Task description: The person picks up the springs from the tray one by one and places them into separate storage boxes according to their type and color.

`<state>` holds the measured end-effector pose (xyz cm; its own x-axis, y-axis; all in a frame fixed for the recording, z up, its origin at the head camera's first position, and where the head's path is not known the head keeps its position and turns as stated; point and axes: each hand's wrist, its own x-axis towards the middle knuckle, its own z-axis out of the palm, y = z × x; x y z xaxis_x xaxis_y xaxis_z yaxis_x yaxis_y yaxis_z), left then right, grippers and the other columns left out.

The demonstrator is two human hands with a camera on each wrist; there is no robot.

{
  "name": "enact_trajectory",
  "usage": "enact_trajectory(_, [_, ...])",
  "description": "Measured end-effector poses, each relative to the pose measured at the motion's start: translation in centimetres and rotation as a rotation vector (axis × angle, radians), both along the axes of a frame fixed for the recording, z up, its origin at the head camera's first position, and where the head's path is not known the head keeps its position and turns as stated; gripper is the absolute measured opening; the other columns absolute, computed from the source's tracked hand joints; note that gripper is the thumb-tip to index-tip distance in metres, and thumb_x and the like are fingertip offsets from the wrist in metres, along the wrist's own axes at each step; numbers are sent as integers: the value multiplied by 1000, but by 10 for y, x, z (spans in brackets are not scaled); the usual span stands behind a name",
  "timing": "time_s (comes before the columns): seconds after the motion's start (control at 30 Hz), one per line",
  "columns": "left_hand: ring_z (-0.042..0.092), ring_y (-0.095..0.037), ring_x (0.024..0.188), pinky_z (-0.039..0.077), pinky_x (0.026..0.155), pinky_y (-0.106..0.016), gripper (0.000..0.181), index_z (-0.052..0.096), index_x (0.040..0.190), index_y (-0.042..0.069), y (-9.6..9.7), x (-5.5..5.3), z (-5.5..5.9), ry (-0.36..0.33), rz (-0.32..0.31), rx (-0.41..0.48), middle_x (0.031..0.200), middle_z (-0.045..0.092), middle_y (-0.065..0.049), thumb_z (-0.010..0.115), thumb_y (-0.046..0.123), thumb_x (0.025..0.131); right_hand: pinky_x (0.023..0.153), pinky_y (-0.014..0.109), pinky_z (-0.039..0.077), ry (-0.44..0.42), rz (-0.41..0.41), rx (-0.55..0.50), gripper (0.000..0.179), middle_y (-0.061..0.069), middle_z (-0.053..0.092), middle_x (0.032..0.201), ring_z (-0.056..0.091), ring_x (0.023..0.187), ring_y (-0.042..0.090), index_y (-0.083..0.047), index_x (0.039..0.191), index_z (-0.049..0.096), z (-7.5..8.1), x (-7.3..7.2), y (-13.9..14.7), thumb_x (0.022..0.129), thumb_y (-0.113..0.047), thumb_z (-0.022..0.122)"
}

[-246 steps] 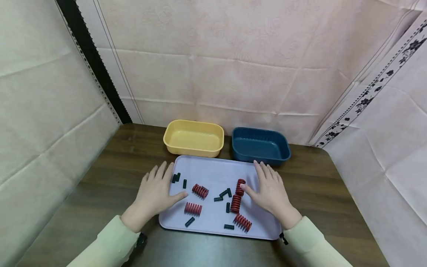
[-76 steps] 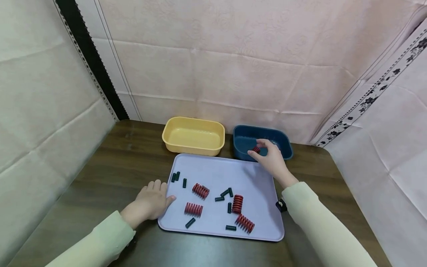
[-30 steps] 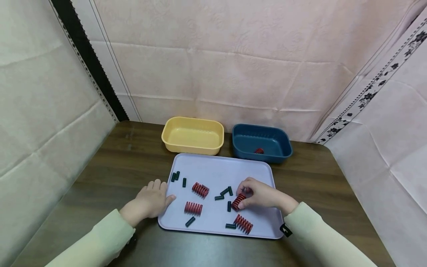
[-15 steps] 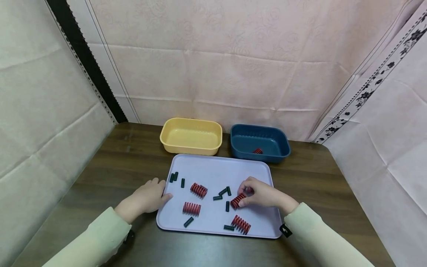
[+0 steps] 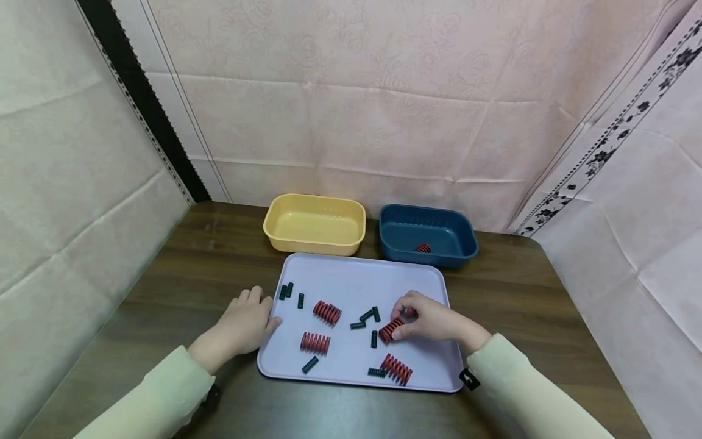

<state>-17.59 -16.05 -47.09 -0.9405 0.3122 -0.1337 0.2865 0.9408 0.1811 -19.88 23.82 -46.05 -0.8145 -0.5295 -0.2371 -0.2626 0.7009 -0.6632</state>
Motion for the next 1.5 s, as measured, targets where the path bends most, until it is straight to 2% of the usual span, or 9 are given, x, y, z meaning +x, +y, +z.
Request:
enact_trajectory(0.17, [46,-33,104,43,90,-52,54,54,122,-5,-4,5,-2,35,-9,76,116,47,-20,66,37,92,84,39,42,2,-1,-1,27,0,53,103,48,96,21,-27,97,66,0,1,-1,79,-42,78])
enact_trajectory(0.33, [43,-39,125,37,101,-56,63,44,136,-6,-12,8,-5,-43,-3,310,138,41,-25,69,30,90,85,40,42,3,-1,0,27,1,53,104,48,96,21,-27,97,66,0,1,-1,79,-43,78])
enact_trajectory(0.57, [54,-33,120,46,95,-37,70,40,143,-2,-17,10,-13,-195,170,811,136,47,-21,76,8,83,87,40,42,-4,-11,10,27,0,53,104,48,97,21,-27,96,66,-1,0,0,79,-43,78])
enact_trajectory(0.8, [53,-30,123,47,92,-29,65,45,141,1,-17,9,-18,-315,249,988,135,50,-22,74,4,84,87,40,43,0,-9,15,26,-1,53,104,48,96,21,-27,97,66,-2,0,1,79,-42,78])
enact_trajectory(0.93, [48,-29,128,44,97,-34,66,41,144,1,-24,4,-9,-404,299,1081,140,47,-20,73,10,86,86,39,43,-1,-6,14,27,-1,53,104,48,97,20,-28,98,66,-2,0,0,79,-44,77])
enact_trajectory(1.07, [38,-28,136,32,108,-42,75,30,150,5,-25,0,7,-529,370,1293,150,36,-15,72,20,89,85,38,42,3,-17,17,27,-1,53,103,48,96,20,-29,97,66,-2,0,2,79,-44,78])
enact_trajectory(1.17, [32,-27,139,24,112,-42,78,24,152,6,-19,1,5,-581,444,1451,154,29,-13,69,21,91,84,38,42,1,-29,19,26,0,53,103,48,95,21,-29,97,66,-3,0,5,79,-43,78])
enact_trajectory(1.27, [34,-27,138,26,112,-41,72,26,151,4,-14,4,-6,-537,491,1450,153,31,-15,67,15,92,85,39,41,-13,-32,17,26,0,53,104,47,96,21,-28,97,66,-2,0,3,79,-44,78])
enact_trajectory(1.5, [49,-29,127,41,100,-36,55,46,140,-1,-7,5,-18,-375,497,1206,138,50,-21,68,4,89,84,38,41,-10,-20,16,27,1,53,104,48,96,21,-27,96,66,-1,-2,-1,79,-44,78])
